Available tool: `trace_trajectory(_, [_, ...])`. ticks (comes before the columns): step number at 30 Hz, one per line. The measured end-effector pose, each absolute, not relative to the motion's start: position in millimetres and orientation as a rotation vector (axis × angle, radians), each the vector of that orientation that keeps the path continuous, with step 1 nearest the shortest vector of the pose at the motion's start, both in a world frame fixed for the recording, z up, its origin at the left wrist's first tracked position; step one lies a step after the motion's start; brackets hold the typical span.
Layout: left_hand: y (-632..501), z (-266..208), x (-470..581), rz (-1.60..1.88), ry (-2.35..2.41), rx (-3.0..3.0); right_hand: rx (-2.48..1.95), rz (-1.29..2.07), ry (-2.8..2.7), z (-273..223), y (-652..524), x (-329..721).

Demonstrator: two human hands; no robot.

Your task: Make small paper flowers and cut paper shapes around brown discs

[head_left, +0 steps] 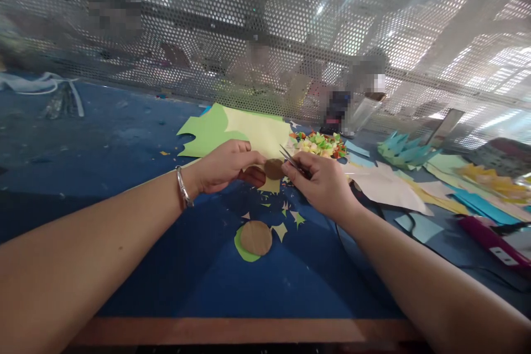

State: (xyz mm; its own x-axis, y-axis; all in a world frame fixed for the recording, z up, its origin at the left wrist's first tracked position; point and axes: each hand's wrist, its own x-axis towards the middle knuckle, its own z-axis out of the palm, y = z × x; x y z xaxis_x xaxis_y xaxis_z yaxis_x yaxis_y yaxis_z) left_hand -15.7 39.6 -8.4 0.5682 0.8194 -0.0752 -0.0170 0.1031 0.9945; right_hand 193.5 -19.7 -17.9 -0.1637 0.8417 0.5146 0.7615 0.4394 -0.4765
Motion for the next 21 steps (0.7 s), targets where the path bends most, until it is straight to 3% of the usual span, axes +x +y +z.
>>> trace_trajectory(21, [39.8, -10.5, -18.8, 0.706, 0.713, 1.448, -1.361, 0.193, -1.929, -17.0, -20.1, 191.9])
